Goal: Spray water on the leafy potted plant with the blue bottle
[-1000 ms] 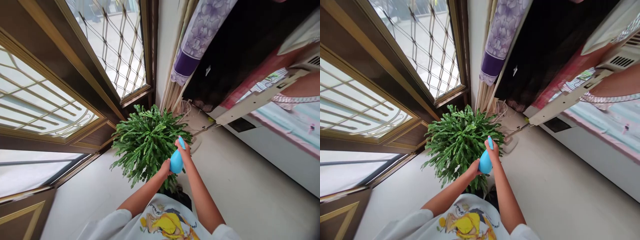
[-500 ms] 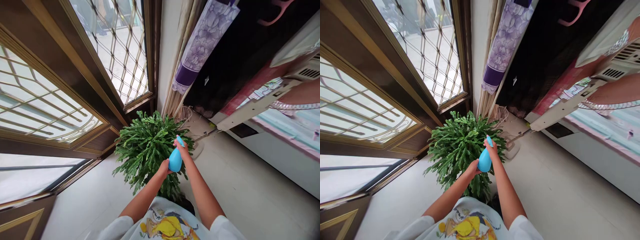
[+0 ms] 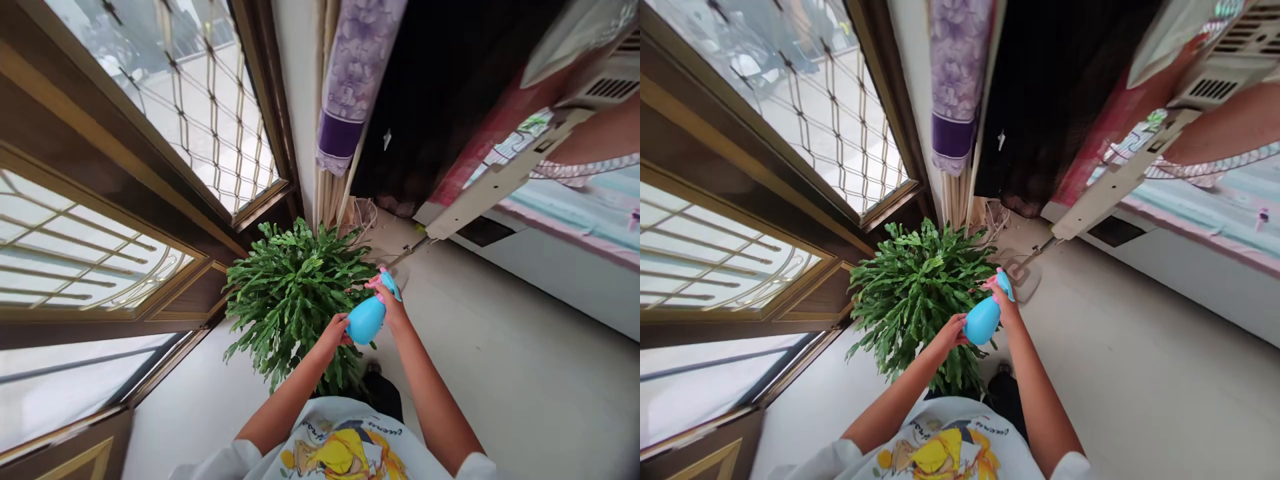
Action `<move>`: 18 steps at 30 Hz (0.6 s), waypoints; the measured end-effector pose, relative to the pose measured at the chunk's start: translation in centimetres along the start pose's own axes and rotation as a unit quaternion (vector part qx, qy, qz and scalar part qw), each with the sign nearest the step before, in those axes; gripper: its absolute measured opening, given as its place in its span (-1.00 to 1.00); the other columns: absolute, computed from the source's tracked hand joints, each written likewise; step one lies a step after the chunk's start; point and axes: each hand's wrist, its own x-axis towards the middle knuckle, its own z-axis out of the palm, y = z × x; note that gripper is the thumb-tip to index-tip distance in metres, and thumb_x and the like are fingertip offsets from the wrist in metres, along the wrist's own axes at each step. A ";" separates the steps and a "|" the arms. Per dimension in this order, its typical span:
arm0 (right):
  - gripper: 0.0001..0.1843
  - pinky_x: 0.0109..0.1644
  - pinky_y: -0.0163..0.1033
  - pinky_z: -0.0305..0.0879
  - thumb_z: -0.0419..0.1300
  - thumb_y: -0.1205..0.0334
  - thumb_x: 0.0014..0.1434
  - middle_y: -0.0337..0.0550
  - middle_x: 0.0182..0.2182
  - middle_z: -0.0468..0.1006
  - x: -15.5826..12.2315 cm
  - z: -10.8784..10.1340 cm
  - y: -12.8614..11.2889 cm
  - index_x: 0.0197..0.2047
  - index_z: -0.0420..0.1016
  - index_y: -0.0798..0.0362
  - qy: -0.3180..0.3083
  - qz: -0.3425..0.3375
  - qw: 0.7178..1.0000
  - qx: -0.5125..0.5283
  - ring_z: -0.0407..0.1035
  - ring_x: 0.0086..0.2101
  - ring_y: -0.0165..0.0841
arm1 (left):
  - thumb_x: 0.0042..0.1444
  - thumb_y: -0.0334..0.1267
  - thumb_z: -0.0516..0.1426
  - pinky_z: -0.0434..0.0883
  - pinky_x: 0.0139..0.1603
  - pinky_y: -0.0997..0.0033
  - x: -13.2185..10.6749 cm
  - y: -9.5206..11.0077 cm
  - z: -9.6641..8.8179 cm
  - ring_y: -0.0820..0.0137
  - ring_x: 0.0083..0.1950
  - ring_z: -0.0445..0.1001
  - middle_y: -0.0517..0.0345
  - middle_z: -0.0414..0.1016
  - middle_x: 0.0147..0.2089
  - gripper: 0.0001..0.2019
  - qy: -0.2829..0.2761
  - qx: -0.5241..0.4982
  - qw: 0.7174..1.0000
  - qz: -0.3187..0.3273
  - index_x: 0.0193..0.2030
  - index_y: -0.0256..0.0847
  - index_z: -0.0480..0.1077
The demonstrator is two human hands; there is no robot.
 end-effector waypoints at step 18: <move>-0.86 -0.22 -0.16 0.34 0.21 0.08 0.09 -0.23 -0.44 0.48 9.5 -16.4 2.0 -0.37 0.45 -0.05 -0.120 -0.061 0.981 -0.139 0.40 -0.37 -0.29 | 0.10 0.09 0.14 0.38 -0.06 0.35 4.4 1.7 10.5 0.31 -0.14 0.55 -0.04 0.62 -0.08 -0.55 0.078 0.112 0.990 0.022 -0.04 -0.21 0.54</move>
